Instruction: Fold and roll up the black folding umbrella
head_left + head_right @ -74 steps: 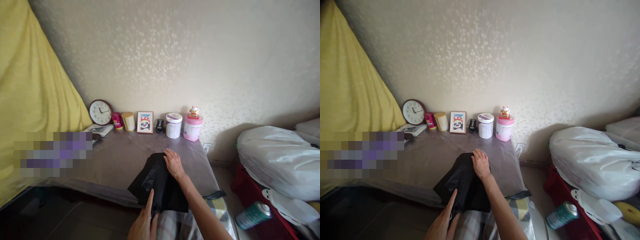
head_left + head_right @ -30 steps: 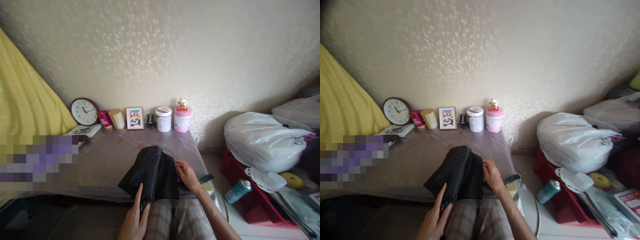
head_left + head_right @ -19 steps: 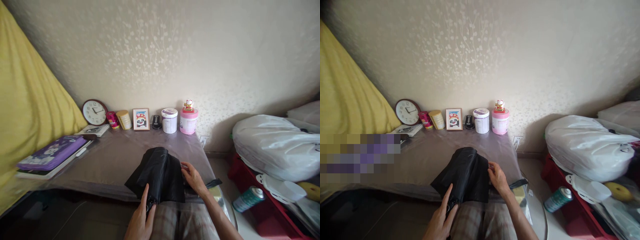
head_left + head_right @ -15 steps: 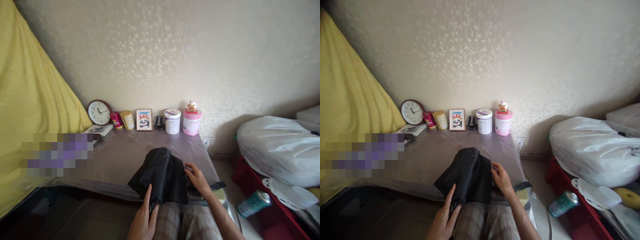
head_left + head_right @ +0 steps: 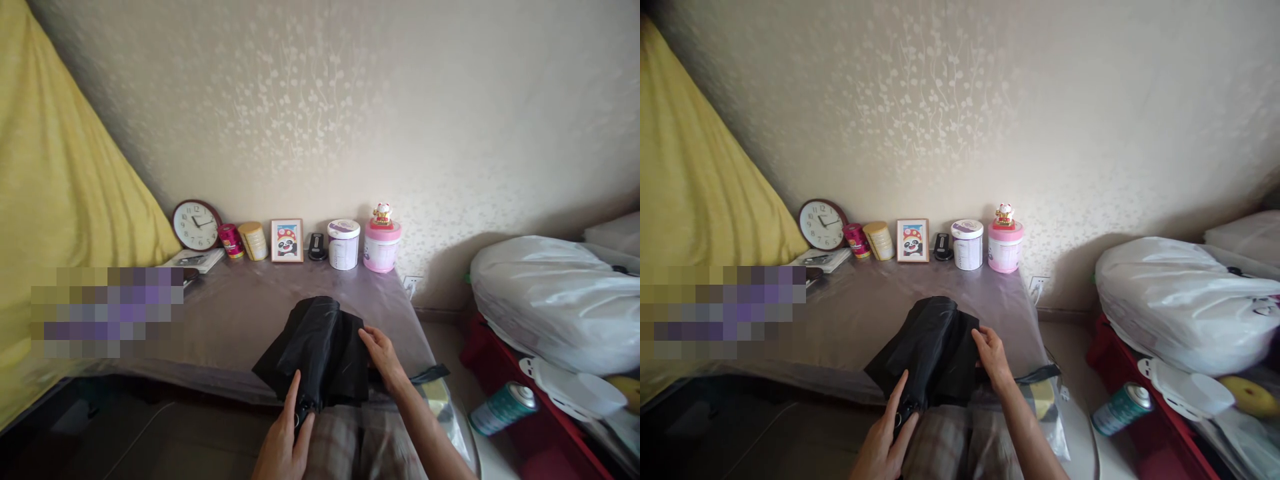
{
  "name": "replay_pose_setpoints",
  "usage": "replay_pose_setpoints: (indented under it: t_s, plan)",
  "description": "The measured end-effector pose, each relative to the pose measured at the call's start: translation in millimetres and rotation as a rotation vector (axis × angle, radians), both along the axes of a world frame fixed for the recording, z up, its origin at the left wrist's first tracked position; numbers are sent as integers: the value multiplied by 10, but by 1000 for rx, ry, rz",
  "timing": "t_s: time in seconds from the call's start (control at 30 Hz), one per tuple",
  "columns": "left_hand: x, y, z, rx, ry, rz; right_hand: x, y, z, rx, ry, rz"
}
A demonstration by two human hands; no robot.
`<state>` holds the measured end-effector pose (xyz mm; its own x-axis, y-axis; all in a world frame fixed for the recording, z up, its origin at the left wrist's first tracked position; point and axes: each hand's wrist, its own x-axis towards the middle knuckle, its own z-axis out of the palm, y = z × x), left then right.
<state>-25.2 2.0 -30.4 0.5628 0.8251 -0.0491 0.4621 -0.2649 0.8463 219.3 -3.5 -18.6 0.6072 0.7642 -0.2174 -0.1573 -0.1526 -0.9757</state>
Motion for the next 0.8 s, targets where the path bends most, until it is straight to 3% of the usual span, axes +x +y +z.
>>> replay_pose_setpoints:
  t_s: [0.17,0.33,0.53,0.63,0.8]
  plan:
    - [-4,-40,200,-186,-39,52,50,6,-53,128,2,7]
    - [14,-64,324,-262,-65,78,52,-68,121,140,-30,-17]
    - [2,-19,182,-82,-22,21,-132,88,367,173,10,43]
    - [-10,12,111,24,-11,-47,-228,260,378,225,29,76]
    - [-24,28,47,63,77,-82,-381,535,345,208,-76,109]
